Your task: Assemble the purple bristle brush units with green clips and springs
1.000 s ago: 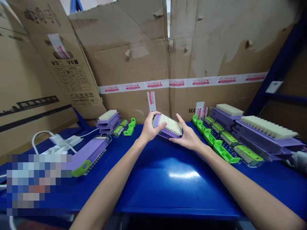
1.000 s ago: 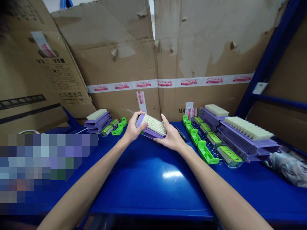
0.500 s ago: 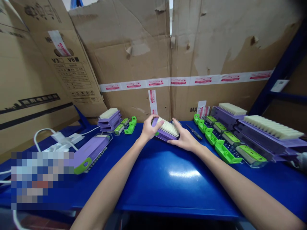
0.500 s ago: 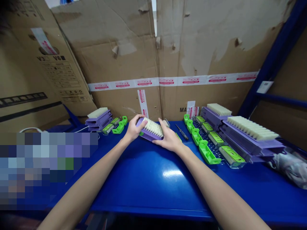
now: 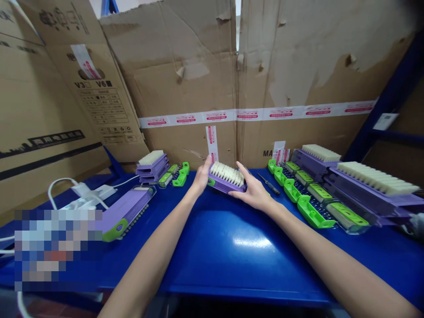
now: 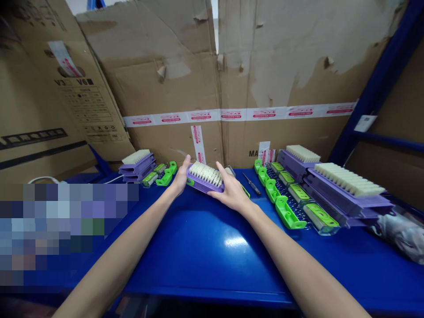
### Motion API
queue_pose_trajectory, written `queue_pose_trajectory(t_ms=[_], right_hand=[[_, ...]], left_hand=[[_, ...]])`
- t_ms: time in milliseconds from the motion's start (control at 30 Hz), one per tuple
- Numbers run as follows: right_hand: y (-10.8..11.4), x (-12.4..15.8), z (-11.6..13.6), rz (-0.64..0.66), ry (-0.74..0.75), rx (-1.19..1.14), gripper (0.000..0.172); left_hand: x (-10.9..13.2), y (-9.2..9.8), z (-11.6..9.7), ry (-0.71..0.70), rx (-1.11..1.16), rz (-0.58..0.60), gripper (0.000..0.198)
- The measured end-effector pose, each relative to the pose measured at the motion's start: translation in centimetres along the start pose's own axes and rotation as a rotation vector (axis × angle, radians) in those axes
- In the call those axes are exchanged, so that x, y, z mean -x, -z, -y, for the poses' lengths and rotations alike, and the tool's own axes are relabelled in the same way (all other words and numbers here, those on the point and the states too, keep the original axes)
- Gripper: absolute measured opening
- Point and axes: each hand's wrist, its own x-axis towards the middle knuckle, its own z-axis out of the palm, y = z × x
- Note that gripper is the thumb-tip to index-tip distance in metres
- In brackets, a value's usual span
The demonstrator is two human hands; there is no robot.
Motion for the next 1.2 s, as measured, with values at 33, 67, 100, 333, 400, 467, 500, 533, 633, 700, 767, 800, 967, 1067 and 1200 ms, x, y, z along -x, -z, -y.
queue_pose_trajectory(t_ms=[33, 67, 100, 333, 400, 467, 500, 533, 633, 700, 767, 800, 967, 1067, 1200], right_hand=[[0.0, 0.0, 0.0, 0.001, 0.005, 0.002, 0.097], [0.0, 0.0, 0.0, 0.003, 0.008, 0.003, 0.098], [0.0, 0.0, 0.0, 0.004, 0.011, 0.005, 0.098], [-0.1, -0.1, 0.1, -0.009, 0.041, 0.026, 0.1], [-0.1, -0.1, 0.1, -0.002, 0.034, 0.013, 0.1], [-0.1, 0.0, 0.1, 0.01, 0.023, 0.004, 0.098], [-0.1, 0.0, 0.2, 0.013, 0.021, 0.002, 0.097], [-0.1, 0.0, 0.2, 0.015, 0.02, 0.002, 0.097], [0.0, 0.0, 0.3, 0.016, 0.03, 0.004, 0.096], [0.0, 0.0, 0.4, 0.02, 0.034, 0.002, 0.096], [0.1, -0.1, 0.4, 0.018, 0.041, 0.0, 0.095], [0.2, -0.1, 0.5, 0.013, 0.045, -0.001, 0.094], [0.2, -0.3, 0.3, -0.018, 0.059, -0.007, 0.092], [0.4, -0.3, 0.2, -0.02, 0.065, -0.022, 0.092], [1.1, -0.3, 0.5, -0.002, 0.044, -0.08, 0.094]], left_hand=[[-0.1, 0.0, 0.2, 0.01, 0.005, 0.0, 0.068], [-0.2, 0.0, 0.4, 0.016, 0.006, -0.002, 0.068], [-0.2, 0.0, 0.4, 0.019, 0.005, -0.008, 0.068], [0.0, 0.2, 0.1, -0.008, 0.045, -0.05, 0.062], [0.2, 0.2, 0.0, -0.019, 0.051, -0.046, 0.06], [0.2, 0.2, 0.0, -0.019, 0.043, -0.057, 0.06], [0.2, 0.2, 0.0, -0.017, 0.033, -0.066, 0.06], [0.2, 0.2, 0.0, -0.016, 0.022, -0.075, 0.06], [0.1, 0.3, -0.1, -0.018, -0.007, -0.081, 0.062], [0.0, 0.4, -0.1, -0.023, -0.012, -0.082, 0.062], [0.0, 0.4, -0.3, -0.03, -0.012, -0.093, 0.061], [0.0, 0.4, -0.3, -0.036, -0.012, -0.102, 0.061], [-0.1, 0.3, -0.8, -0.081, 0.003, -0.142, 0.055], [0.0, 0.1, -1.1, -0.091, 0.015, -0.166, 0.052], [0.3, -0.1, -1.6, -0.069, 0.077, -0.137, 0.051]])
